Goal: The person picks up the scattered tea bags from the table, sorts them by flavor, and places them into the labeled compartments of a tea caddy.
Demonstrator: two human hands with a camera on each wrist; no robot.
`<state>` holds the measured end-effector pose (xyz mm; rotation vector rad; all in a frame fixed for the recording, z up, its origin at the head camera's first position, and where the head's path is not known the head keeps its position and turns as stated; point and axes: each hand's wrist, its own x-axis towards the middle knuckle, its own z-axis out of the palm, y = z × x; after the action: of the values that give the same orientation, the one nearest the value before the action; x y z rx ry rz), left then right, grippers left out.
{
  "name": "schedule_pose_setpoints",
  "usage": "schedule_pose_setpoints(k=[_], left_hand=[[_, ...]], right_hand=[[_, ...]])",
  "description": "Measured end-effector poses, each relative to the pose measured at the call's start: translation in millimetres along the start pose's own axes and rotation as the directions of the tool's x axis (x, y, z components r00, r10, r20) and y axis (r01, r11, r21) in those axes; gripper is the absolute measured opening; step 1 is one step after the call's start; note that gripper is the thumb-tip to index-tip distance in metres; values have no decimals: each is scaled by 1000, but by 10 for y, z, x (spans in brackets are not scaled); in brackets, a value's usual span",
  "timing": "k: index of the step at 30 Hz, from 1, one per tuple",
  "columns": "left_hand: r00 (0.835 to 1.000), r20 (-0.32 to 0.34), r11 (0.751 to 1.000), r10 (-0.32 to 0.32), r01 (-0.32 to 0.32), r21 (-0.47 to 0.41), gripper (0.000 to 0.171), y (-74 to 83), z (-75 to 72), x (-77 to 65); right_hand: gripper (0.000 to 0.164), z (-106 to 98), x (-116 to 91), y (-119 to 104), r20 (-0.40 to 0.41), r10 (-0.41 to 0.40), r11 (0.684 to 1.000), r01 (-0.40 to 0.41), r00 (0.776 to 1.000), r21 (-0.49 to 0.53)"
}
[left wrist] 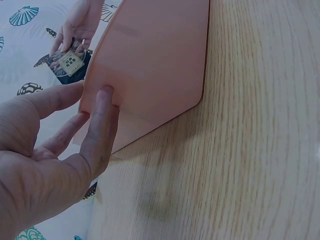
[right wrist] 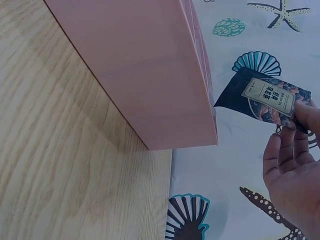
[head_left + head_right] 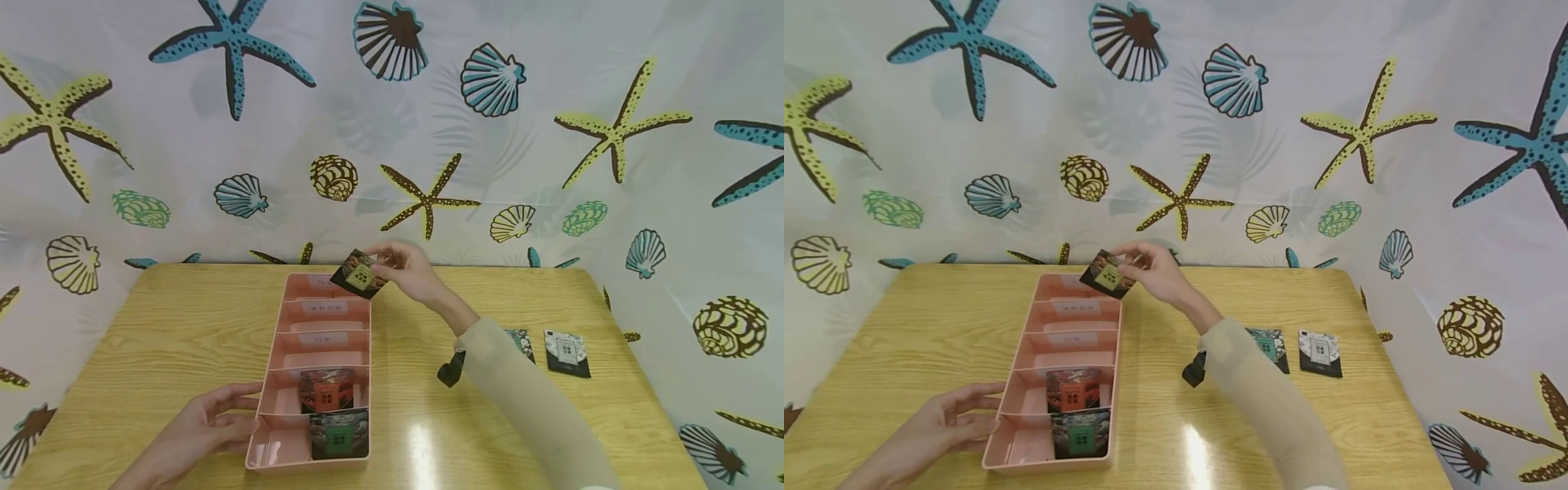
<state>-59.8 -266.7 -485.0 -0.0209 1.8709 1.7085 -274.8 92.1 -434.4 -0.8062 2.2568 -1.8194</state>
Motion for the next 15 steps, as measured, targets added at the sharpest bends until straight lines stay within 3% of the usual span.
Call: schedule_pose_setpoints(k=[15], left_hand=[[1000, 3, 1000, -9, 9, -3, 73, 0, -5, 0]], right_hand=[[27, 170, 243, 61, 49, 36, 999, -34, 998, -23]])
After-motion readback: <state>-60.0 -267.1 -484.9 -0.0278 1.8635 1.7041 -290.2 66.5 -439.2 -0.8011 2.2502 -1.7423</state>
